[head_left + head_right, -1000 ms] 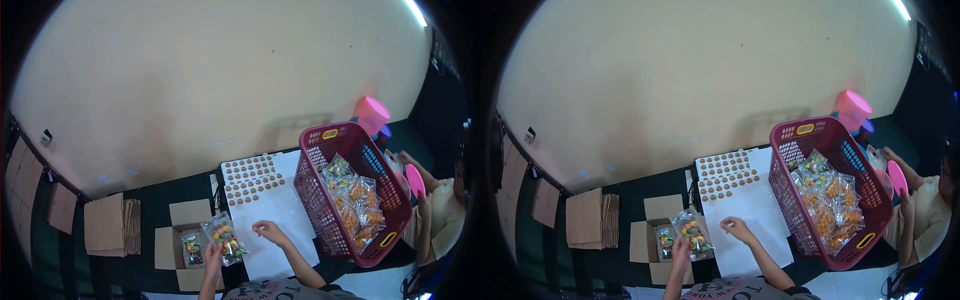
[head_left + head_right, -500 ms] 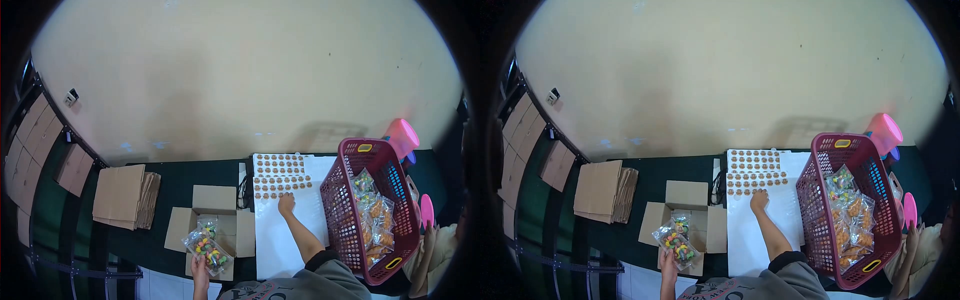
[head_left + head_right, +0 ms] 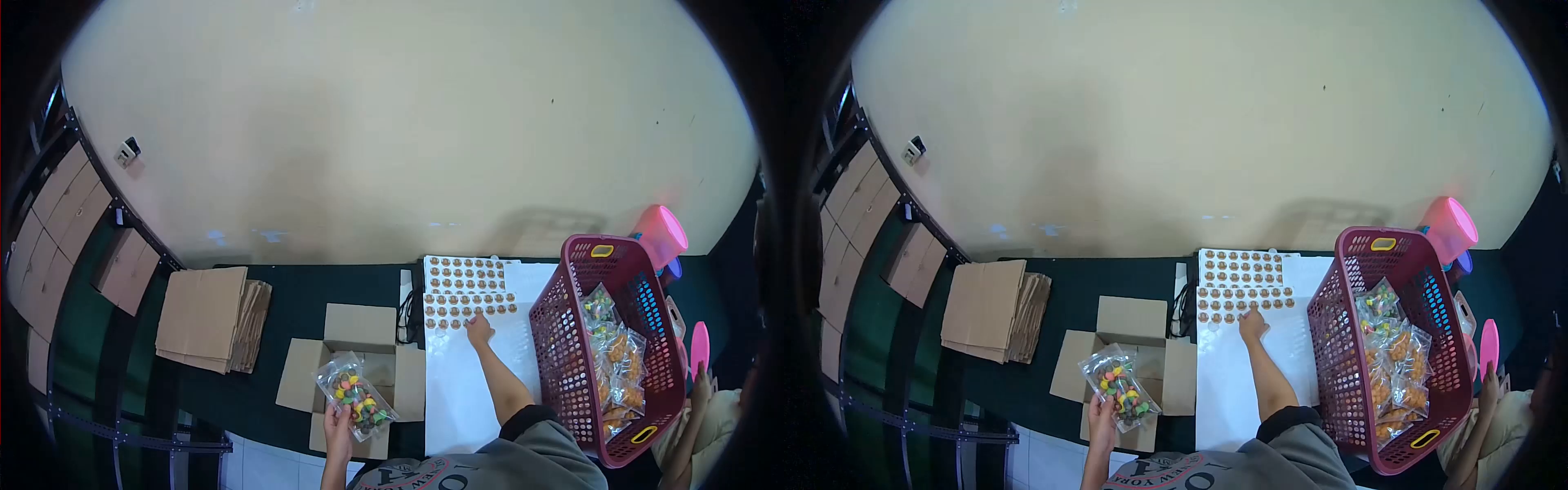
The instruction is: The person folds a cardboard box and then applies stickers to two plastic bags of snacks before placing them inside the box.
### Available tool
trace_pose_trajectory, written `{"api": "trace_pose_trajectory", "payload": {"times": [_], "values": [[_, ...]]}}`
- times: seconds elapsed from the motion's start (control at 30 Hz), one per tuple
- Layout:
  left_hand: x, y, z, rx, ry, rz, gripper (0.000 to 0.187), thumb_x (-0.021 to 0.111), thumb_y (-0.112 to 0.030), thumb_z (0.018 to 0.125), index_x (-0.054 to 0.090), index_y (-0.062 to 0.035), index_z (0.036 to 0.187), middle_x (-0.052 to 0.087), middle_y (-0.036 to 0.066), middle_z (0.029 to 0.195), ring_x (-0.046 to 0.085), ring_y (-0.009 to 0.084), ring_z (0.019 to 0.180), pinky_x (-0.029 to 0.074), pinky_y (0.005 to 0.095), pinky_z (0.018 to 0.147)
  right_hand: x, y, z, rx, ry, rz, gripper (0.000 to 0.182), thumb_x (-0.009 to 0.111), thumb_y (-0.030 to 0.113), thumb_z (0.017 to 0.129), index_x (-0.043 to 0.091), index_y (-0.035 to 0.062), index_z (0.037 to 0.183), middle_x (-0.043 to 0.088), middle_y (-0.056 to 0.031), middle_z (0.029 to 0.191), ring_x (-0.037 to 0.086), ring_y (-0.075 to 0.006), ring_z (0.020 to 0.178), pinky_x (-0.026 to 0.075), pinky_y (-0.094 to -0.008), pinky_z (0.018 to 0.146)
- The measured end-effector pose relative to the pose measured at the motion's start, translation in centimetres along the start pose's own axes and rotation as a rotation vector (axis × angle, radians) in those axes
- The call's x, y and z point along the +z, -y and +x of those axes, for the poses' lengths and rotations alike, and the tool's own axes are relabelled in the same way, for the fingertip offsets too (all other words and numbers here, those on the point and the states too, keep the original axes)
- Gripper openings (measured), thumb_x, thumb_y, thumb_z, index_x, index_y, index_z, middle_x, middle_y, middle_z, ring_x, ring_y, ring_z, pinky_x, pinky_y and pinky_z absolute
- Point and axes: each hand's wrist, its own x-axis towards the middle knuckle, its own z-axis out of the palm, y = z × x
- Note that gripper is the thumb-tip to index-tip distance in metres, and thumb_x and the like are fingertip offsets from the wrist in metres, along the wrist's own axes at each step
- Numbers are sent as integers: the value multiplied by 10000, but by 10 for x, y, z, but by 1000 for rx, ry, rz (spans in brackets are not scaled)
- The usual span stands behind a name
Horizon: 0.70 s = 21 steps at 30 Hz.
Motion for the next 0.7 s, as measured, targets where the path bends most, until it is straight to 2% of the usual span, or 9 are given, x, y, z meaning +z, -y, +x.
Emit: {"api": "trace_pose_trajectory", "payload": {"times": [0.1, 0.17, 0.23, 0.3, 0.33, 0.43, 0.5, 0.53, 0.7], "values": [[-1, -7, 4, -4, 32, -27, 314, 504, -133, 867, 437, -5, 1146, 557, 50, 937, 542, 105, 804, 445, 237, 718, 7, 3, -2, 119, -132, 119, 215, 661, 170, 698, 560, 98, 873, 606, -79, 771, 580, -210, 759, 410, -338, 631], [-6, -10, 11, -273, 128, -231, 297, 476, -192, 881, 460, -19, 1122, 564, 62, 954, 562, 153, 862, 457, 276, 766, 9, 7, -4, 202, -120, 303, 193, 643, 159, 708, 560, 89, 868, 604, -61, 771, 570, -179, 737, 401, -299, 621], [-7, -7, 15, -286, 109, -260, 300, 455, -248, 889, 475, -40, 1105, 566, 62, 970, 562, 179, 897, 458, 307, 795, 3, 24, -12, 276, -106, 488, 172, 625, 148, 718, 560, 80, 862, 601, -42, 772, 561, -149, 714, 393, -260, 610], [6, -14, 18, -263, 125, -210, 327, 419, -270, 902, 462, -43, 1133, 570, 106, 1020, 569, 185, 905, 464, 314, 791, -42, 61, -52, 125, 279, 1065, 175, 632, 170, 717, 578, 54, 837, 594, -37, 806, 556, -137, 730, 424, -267, 652], [19, -27, 14, -228, 245, -223, 351, 417, -258, 906, 421, -39, 1180, 551, 97, 1049, 554, 178, 941, 447, 308, 827, -68, 83, -79, 65, 402, 1107, 161, 626, 153, 727, 574, 45, 834, 588, -35, 802, 544, -118, 735, 421, -253, 660], [40, -43, 16, -126, 267, -1, 386, 448, -209, 898, 368, -24, 1228, 518, 86, 1096, 525, 166, 989, 423, 288, 856, -128, 136, -164, -206, 701, 1230, 54, 557, 81, 781, 568, 52, 825, 567, -16, 812, 518, -90, 757, 396, -223, 726], [53, -54, 15, -75, 317, 41, 367, 464, -166, 891, 378, -12, 1213, 498, 85, 1121, 498, 154, 1019, 405, 281, 868, -152, 160, -211, -190, 819, 1245, 52, 576, 81, 779, 588, 53, 821, 546, -34, 898, 511, -102, 862, 372, -239, 819], [57, -58, 14, -30, 375, 77, 350, 479, -123, 883, 387, 0, 1198, 478, 83, 1146, 471, 143, 1049, 387, 273, 880, -153, 164, -227, -275, 763, 1182, 67, 619, 84, 753, 615, 53, 812, 512, -61, 993, 472, -132, 978, 342, -269, 880], [48, -69, 10, 63, 461, 191, 397, 480, -82, 875, 348, 27, 1233, 467, 112, 1171, 464, 145, 1064, 373, 267, 897, -149, 187, -276, -349, 331, 1027, 84, 673, 95, 702, 641, 60, 772, 444, -94, 1106, 399, -201, 1069, 297, -325, 919]]}}
